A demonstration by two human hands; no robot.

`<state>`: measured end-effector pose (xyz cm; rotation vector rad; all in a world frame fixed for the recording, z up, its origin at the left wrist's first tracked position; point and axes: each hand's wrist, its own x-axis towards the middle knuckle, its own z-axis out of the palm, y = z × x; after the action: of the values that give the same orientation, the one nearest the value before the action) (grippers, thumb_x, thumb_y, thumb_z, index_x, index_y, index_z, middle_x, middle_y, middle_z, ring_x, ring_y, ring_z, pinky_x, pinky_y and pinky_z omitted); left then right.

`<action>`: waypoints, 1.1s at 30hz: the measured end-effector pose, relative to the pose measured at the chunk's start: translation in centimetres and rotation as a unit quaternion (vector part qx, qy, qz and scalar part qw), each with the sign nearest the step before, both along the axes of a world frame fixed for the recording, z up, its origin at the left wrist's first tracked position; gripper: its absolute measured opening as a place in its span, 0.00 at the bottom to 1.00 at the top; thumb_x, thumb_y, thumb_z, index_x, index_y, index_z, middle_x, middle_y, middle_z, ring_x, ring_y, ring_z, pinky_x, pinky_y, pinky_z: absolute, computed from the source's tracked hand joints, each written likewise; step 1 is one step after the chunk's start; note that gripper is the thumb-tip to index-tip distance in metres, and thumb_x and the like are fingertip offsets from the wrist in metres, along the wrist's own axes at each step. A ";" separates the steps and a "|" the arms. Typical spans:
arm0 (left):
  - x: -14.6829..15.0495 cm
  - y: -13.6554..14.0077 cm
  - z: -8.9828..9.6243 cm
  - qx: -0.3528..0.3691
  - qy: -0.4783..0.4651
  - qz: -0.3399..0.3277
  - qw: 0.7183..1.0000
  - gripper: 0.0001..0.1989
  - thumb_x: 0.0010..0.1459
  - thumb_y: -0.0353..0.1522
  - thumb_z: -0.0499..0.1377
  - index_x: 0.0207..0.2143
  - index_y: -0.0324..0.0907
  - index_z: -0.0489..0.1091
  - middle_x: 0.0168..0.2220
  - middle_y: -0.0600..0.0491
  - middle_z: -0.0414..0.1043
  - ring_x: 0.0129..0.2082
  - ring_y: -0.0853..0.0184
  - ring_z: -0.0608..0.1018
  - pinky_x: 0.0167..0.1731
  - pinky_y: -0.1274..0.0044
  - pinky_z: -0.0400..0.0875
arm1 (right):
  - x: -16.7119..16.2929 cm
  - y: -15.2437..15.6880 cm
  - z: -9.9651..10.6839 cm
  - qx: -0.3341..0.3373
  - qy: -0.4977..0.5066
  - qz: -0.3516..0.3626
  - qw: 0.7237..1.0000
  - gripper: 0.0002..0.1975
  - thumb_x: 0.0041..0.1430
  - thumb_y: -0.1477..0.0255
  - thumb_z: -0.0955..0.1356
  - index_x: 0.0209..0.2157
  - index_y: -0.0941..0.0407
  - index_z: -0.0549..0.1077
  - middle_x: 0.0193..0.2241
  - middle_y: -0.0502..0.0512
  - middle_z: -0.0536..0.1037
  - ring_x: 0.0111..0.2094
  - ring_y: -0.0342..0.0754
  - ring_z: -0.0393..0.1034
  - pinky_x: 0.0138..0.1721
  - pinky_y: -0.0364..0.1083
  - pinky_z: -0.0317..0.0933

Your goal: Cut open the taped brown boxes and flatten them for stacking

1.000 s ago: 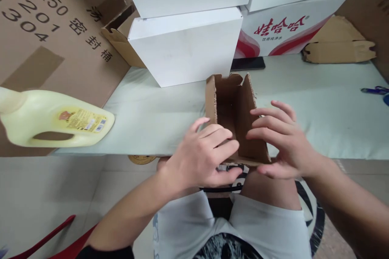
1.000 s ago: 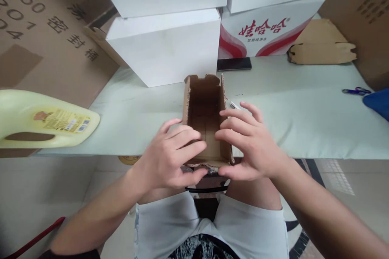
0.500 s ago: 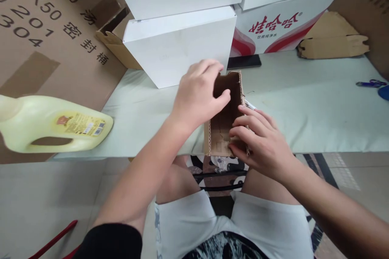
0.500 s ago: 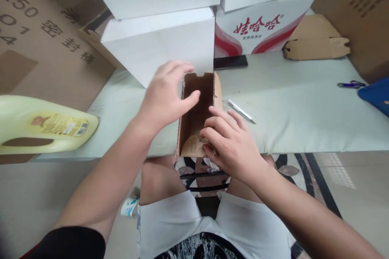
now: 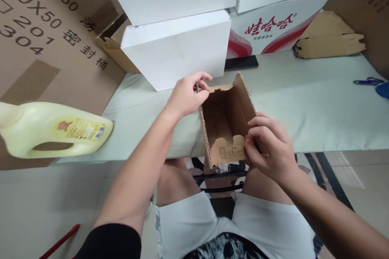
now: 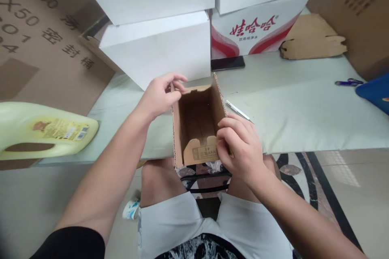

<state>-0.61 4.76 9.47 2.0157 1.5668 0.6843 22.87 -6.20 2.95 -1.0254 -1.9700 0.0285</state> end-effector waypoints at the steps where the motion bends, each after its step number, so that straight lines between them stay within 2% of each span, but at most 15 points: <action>1: -0.2 0.1 -0.1 -0.008 0.002 0.004 1.000 0.19 0.54 0.25 0.57 0.47 0.44 0.78 0.37 0.52 0.81 0.36 0.63 0.79 0.39 0.71 0.73 | -0.1 0.0 0.0 0.000 0.003 0.001 1.000 0.12 0.57 0.84 0.69 0.36 0.52 0.68 0.42 0.56 0.81 0.51 0.59 0.78 0.49 0.55 0.71; 3: -0.2 0.3 -0.5 -0.023 0.027 -0.004 0.999 0.17 0.54 0.26 0.58 0.45 0.45 0.78 0.36 0.53 0.81 0.35 0.62 0.79 0.39 0.70 0.73 | -0.4 0.0 -0.1 -0.006 0.005 0.013 1.000 0.12 0.58 0.83 0.69 0.36 0.51 0.69 0.46 0.57 0.82 0.51 0.58 0.78 0.51 0.56 0.72; 6: 0.7 0.6 -2.1 -0.002 0.066 -0.037 0.997 0.18 0.57 0.29 0.60 0.50 0.47 0.76 0.42 0.52 0.81 0.40 0.60 0.80 0.44 0.67 0.74 | -0.9 0.1 -0.6 -0.012 0.015 0.055 0.998 0.12 0.61 0.80 0.69 0.44 0.51 0.72 0.53 0.61 0.80 0.57 0.59 0.77 0.54 0.57 0.73; 9: 1.6 0.8 -4.7 0.119 0.034 -0.020 0.992 0.21 0.62 0.31 0.56 0.58 0.47 0.70 0.53 0.46 0.76 0.53 0.56 0.78 0.55 0.63 0.71 | -1.0 0.4 -1.6 -0.035 0.035 0.109 0.993 0.24 0.63 0.67 0.73 0.59 0.55 0.69 0.62 0.71 0.74 0.61 0.62 0.74 0.55 0.59 0.75; 12: 1.9 0.8 -6.7 0.206 -0.002 0.013 0.979 0.20 0.68 0.32 0.51 0.60 0.50 0.67 0.59 0.45 0.72 0.61 0.57 0.72 0.63 0.62 0.65 | -0.5 0.5 -2.7 -0.089 0.016 0.174 0.981 0.35 0.63 0.53 0.71 0.64 0.57 0.67 0.62 0.71 0.75 0.65 0.66 0.70 0.60 0.64 0.71; 15: 2.1 0.7 -6.9 0.160 0.046 -0.052 0.985 0.20 0.68 0.37 0.53 0.61 0.51 0.71 0.61 0.49 0.72 0.62 0.55 0.72 0.65 0.62 0.64 | 0.0 0.4 -3.4 -0.133 0.011 0.216 0.967 0.29 0.67 0.55 0.68 0.63 0.57 0.69 0.62 0.69 0.75 0.70 0.67 0.61 0.67 0.65 0.63; 18: 1.9 0.7 -6.0 0.088 0.090 -0.091 0.988 0.23 0.64 0.41 0.59 0.60 0.51 0.74 0.61 0.52 0.75 0.59 0.54 0.74 0.62 0.62 0.66 | 0.2 -0.1 -3.9 -0.172 0.073 0.222 0.957 0.26 0.71 0.56 0.64 0.64 0.53 0.66 0.69 0.68 0.65 0.73 0.64 0.56 0.70 0.65 0.59; 20: 0.9 0.8 -5.9 0.083 0.075 -0.086 0.990 0.23 0.64 0.42 0.59 0.60 0.51 0.74 0.60 0.53 0.76 0.58 0.55 0.75 0.62 0.63 0.66 | 0.4 -0.5 -4.5 -0.196 0.127 0.199 0.952 0.26 0.72 0.54 0.62 0.65 0.50 0.63 0.72 0.66 0.59 0.74 0.63 0.54 0.69 0.66 0.58; 22: -1.0 0.5 -6.6 0.103 0.033 -0.071 0.992 0.22 0.65 0.44 0.58 0.58 0.50 0.73 0.58 0.51 0.76 0.58 0.56 0.75 0.63 0.63 0.65 | 0.7 -1.0 -5.2 -0.240 0.162 0.142 0.947 0.25 0.72 0.55 0.63 0.66 0.48 0.62 0.73 0.65 0.58 0.74 0.63 0.53 0.69 0.68 0.57; 24: -3.5 -0.4 -8.2 0.129 -0.028 -0.029 0.991 0.23 0.66 0.49 0.56 0.55 0.48 0.73 0.56 0.48 0.75 0.59 0.55 0.73 0.66 0.61 0.61 | 0.7 -1.5 -6.1 -0.319 0.170 0.091 0.928 0.24 0.72 0.56 0.64 0.65 0.48 0.62 0.71 0.66 0.62 0.72 0.64 0.56 0.68 0.71 0.56; 26: -5.5 -2.1 -10.1 0.157 -0.104 0.094 0.978 0.29 0.62 0.58 0.55 0.51 0.46 0.71 0.56 0.45 0.70 0.63 0.53 0.69 0.68 0.59 0.57 | 0.4 -1.9 -7.0 -0.413 0.179 0.099 0.887 0.25 0.72 0.54 0.63 0.66 0.47 0.62 0.68 0.66 0.67 0.69 0.64 0.63 0.66 0.70 0.60; 28: -6.4 -4.3 -11.8 0.138 -0.196 0.246 0.939 0.33 0.57 0.62 0.58 0.49 0.46 0.67 0.52 0.46 0.68 0.60 0.54 0.70 0.65 0.59 0.62 | -0.4 -2.1 -7.6 -0.470 0.212 0.153 0.843 0.28 0.72 0.52 0.61 0.68 0.47 0.59 0.66 0.64 0.70 0.66 0.61 0.68 0.64 0.67 0.65; 30: -6.0 -6.5 -12.8 0.067 -0.299 0.317 0.898 0.28 0.58 0.60 0.62 0.44 0.47 0.66 0.44 0.51 0.69 0.51 0.59 0.75 0.58 0.64 0.70 | -1.2 -2.1 -7.8 -0.467 0.257 0.176 0.827 0.30 0.72 0.50 0.61 0.69 0.47 0.57 0.67 0.64 0.69 0.66 0.60 0.68 0.63 0.64 0.67; 32: -4.6 -8.1 -13.0 -0.022 -0.427 0.321 0.845 0.27 0.59 0.60 0.61 0.38 0.46 0.66 0.38 0.53 0.70 0.45 0.61 0.77 0.51 0.68 0.74 | -1.7 -2.0 -7.3 -0.423 0.291 0.159 0.843 0.32 0.70 0.49 0.63 0.68 0.49 0.58 0.68 0.65 0.68 0.67 0.60 0.66 0.64 0.63 0.66; 33: -3.6 -8.6 -13.0 -0.049 -0.460 0.309 0.831 0.28 0.59 0.62 0.58 0.38 0.46 0.68 0.38 0.53 0.72 0.43 0.61 0.79 0.47 0.68 0.76 | -1.7 -1.9 -6.8 -0.394 0.299 0.143 0.857 0.32 0.70 0.49 0.63 0.68 0.49 0.59 0.69 0.65 0.67 0.68 0.60 0.65 0.65 0.63 0.65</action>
<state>-4.22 -3.87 -3.49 0.7717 1.5092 1.4897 21.20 -8.14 -3.80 -1.0184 -1.4894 1.2598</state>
